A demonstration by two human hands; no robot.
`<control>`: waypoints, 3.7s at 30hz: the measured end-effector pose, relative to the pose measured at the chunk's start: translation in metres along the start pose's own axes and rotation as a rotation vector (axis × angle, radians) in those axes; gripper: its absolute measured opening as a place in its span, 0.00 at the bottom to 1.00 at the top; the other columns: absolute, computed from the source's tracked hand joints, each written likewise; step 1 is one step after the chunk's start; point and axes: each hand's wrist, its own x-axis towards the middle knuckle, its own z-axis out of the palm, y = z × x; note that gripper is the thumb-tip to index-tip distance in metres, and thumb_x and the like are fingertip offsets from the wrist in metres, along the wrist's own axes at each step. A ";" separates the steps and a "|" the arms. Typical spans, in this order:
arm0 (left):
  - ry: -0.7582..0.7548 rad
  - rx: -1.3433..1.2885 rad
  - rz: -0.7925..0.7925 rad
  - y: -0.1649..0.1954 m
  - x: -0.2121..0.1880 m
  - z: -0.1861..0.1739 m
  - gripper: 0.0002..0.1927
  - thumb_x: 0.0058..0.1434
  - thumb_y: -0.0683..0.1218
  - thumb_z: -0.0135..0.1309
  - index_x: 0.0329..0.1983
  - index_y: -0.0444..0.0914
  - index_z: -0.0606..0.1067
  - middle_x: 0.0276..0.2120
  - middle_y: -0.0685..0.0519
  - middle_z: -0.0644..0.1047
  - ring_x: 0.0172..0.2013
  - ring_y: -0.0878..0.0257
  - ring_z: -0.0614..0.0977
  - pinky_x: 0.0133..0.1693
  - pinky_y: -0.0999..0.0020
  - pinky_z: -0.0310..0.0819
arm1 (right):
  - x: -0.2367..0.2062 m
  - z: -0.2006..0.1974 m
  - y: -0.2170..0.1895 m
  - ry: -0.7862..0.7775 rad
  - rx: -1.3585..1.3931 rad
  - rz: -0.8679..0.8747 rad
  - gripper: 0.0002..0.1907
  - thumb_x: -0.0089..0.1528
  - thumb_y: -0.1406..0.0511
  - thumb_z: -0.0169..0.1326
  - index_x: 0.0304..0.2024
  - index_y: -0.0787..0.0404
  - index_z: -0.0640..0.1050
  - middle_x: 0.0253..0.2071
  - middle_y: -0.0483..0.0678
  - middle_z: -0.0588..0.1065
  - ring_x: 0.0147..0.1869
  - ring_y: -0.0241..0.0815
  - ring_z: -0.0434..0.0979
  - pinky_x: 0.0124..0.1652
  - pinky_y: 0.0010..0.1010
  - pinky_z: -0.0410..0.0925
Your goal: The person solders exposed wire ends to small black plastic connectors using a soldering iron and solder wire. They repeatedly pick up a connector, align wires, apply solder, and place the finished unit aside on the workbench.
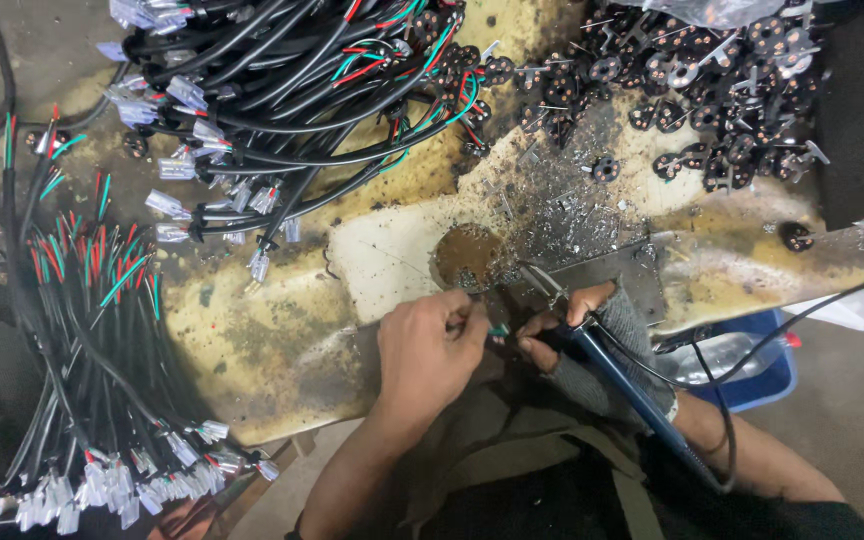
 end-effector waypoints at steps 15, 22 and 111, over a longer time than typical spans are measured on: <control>0.080 -0.350 0.053 -0.001 -0.050 0.023 0.05 0.66 0.41 0.58 0.38 0.34 0.82 0.30 0.50 0.83 0.29 0.60 0.85 0.30 0.69 0.76 | 0.011 -0.021 -0.015 -0.319 -0.172 -0.220 0.16 0.64 0.68 0.57 0.54 0.62 0.72 0.43 0.46 0.76 0.42 0.38 0.80 0.42 0.28 0.73; -0.265 -0.192 0.016 -0.009 -0.029 -0.011 0.05 0.61 0.43 0.58 0.31 0.37 0.79 0.28 0.48 0.78 0.31 0.51 0.82 0.32 0.59 0.73 | 0.005 -0.022 0.003 -0.442 0.298 0.058 0.10 0.72 0.62 0.49 0.51 0.61 0.71 0.43 0.50 0.75 0.47 0.41 0.77 0.50 0.32 0.70; 0.179 -0.034 0.111 -0.006 -0.037 0.034 0.10 0.51 0.44 0.63 0.24 0.40 0.72 0.26 0.52 0.73 0.28 0.52 0.79 0.28 0.57 0.71 | 0.089 -0.122 -0.043 0.065 -1.254 -0.388 0.09 0.71 0.65 0.56 0.53 0.58 0.75 0.37 0.49 0.77 0.38 0.43 0.78 0.37 0.35 0.70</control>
